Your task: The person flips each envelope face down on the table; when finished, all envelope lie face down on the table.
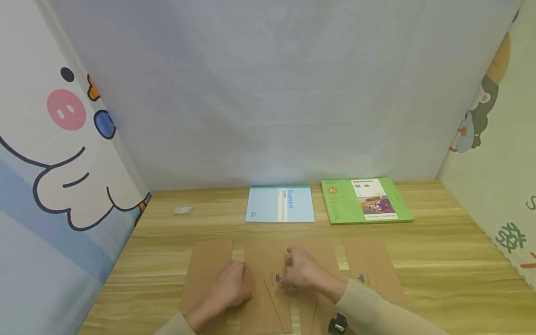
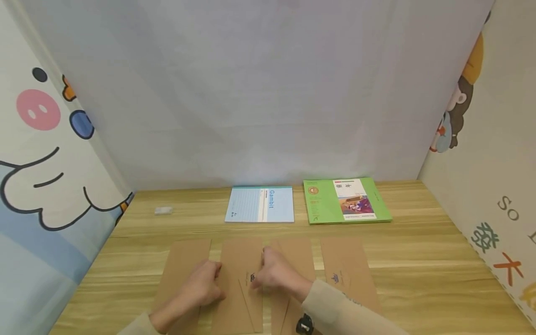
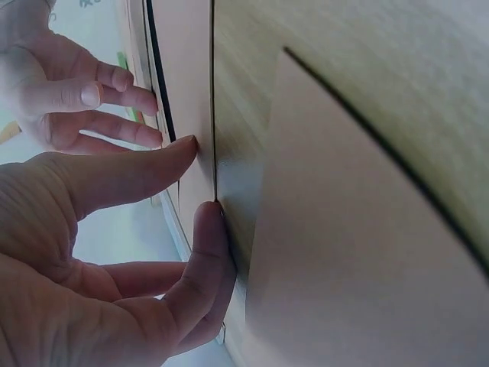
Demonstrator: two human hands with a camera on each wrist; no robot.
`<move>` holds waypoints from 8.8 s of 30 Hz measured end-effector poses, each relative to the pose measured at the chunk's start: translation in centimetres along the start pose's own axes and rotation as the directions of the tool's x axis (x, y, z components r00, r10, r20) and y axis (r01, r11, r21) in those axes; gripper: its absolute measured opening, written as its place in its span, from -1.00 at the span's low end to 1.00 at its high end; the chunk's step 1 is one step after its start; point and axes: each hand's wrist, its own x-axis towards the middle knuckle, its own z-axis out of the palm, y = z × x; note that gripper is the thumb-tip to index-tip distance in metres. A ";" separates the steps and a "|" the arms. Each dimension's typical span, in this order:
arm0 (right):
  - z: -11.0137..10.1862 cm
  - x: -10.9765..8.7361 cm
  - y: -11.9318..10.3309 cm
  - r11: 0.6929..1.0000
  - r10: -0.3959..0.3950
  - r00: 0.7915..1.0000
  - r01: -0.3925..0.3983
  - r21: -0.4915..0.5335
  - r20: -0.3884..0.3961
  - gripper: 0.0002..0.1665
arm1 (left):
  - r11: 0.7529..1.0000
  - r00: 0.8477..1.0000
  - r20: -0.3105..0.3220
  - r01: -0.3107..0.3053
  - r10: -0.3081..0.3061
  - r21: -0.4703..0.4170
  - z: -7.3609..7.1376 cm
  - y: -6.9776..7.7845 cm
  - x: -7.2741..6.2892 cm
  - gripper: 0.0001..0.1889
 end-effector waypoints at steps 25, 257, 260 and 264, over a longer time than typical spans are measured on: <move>-0.7 0.0 0.7 0.993 -0.050 0.999 0.048 0.104 0.011 -0.15 | 0.999 0.999 -0.023 -0.037 0.037 -0.009 0.2 -0.3 -0.3 -0.29; -2.5 -1.6 3.6 0.944 -0.253 0.967 0.240 -0.227 -0.028 -0.04 | 0.893 0.985 0.033 -0.137 0.167 -0.428 1.0 1.6 0.9 -0.53; -3.0 -1.7 4.0 0.945 -0.242 0.970 0.229 -0.232 -0.027 -0.05 | 0.879 0.983 0.050 -0.135 0.177 -0.457 1.6 2.2 1.1 -0.53; -3.4 -2.2 4.7 0.942 -0.238 0.971 0.220 -0.254 -0.039 -0.06 | 0.870 0.980 0.076 -0.127 0.185 -0.477 2.2 3.0 1.2 -0.50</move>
